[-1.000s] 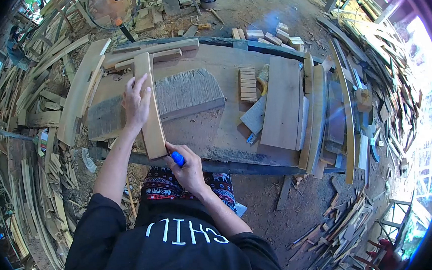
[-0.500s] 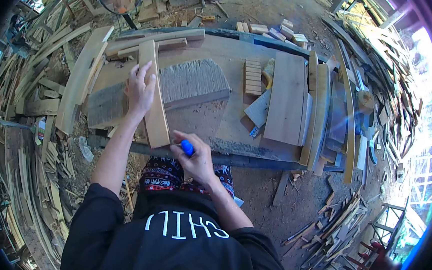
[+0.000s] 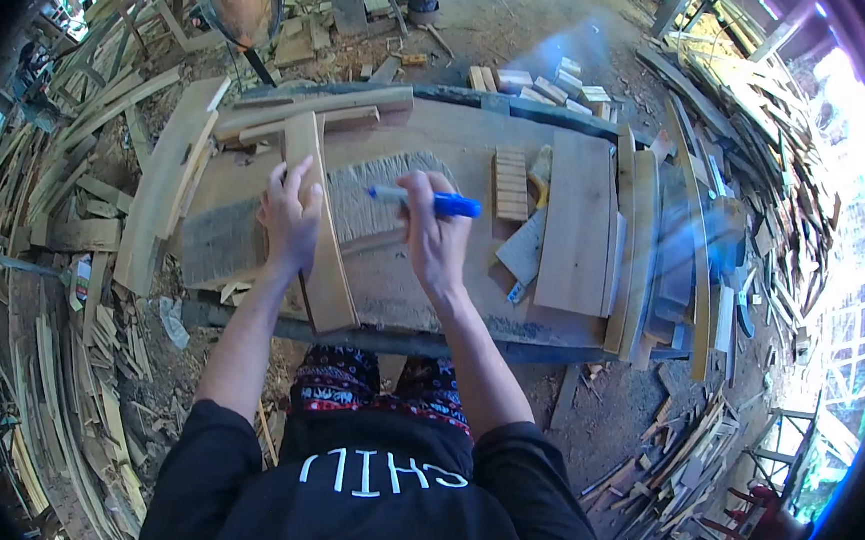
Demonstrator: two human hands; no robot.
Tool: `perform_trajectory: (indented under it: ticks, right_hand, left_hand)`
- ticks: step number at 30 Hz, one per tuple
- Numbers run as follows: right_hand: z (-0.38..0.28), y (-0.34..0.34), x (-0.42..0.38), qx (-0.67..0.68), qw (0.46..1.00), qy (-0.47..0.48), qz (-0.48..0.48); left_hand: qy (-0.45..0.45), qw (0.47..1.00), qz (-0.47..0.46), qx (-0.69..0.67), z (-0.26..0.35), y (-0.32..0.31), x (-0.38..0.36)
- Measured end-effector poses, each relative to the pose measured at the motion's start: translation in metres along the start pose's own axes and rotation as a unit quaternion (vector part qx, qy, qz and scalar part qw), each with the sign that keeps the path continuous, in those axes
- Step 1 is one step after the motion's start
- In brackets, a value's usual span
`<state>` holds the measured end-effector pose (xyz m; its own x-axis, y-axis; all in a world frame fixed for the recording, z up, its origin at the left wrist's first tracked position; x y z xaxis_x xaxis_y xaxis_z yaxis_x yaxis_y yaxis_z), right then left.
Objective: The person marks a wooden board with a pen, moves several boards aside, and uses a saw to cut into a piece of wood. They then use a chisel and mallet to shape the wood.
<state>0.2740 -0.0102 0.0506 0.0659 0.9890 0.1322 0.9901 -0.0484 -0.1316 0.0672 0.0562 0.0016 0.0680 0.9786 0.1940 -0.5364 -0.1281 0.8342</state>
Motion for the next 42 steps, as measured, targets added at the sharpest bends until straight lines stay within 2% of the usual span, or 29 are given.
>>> perform_trajectory:
  ticks: [1, 5, 11, 21, 23, 27, 30, 32, 33, 39, 42]
  right_hand:
    - [0.006, -0.01, 0.017, 0.053, 0.998, 0.004, 0.018]
    - [0.035, -0.039, 0.084, 0.052, 0.998, 0.02, -0.007]
    - [0.061, -0.056, 0.131, -0.052, 0.998, 0.016, -0.022]
    - [0.085, -0.061, 0.144, -0.066, 0.997, 0.039, -0.01]
    - [0.084, -0.062, 0.145, -0.099, 0.992, 0.073, -0.007]
    - [0.073, -0.064, 0.139, -0.121, 0.99, 0.065, -0.015]
    - [0.062, -0.059, 0.128, -0.142, 0.985, 0.099, -0.015]
    - [0.055, -0.053, 0.114, -0.164, 0.983, 0.065, -0.046]
    - [0.058, -0.049, 0.111, -0.14, 0.988, 0.017, -0.06]
    - [0.068, -0.055, 0.128, -0.042, 0.999, 0.022, -0.008]
    - [0.075, -0.062, 0.141, -0.098, 0.993, 0.066, 0.008]
  left_hand:
    - [0.001, 1.0, 0.0, 0.001, 0.001, 0.001, 0.0]
    - [-0.001, 1.0, -0.006, 0.003, 0.004, 0.005, -0.003]
    - [0.02, 0.999, -0.036, 0.009, 0.013, 0.012, -0.004]
    - [0.013, 1.0, -0.023, -0.013, 0.009, 0.007, -0.002]
    - [0.011, 1.0, -0.023, -0.011, 0.008, 0.007, -0.002]
    - [0.013, 0.999, -0.028, -0.015, 0.009, 0.008, -0.002]
    - [0.01, 0.999, -0.033, -0.022, 0.008, 0.007, -0.001]
    - [0.008, 0.999, -0.033, -0.026, 0.007, 0.006, -0.002]
    - [0.004, 0.999, -0.032, -0.023, 0.007, 0.008, -0.002]
    - [0.003, 0.999, -0.031, -0.016, 0.006, 0.005, -0.003]
    - [0.004, 0.999, -0.034, -0.017, 0.008, 0.006, 0.0]
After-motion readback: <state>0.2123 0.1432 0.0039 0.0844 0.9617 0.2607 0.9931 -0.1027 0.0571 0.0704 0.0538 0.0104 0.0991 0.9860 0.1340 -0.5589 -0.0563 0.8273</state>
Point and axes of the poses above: each hand's wrist, its own x-axis towards the middle knuckle, its own y-axis out of the back of the hand, z = x × y, the point moved 4 cm from there along x, towards the middle knuckle, and after that the axes turned 13 degrees about -z, right-handed, at the moved point
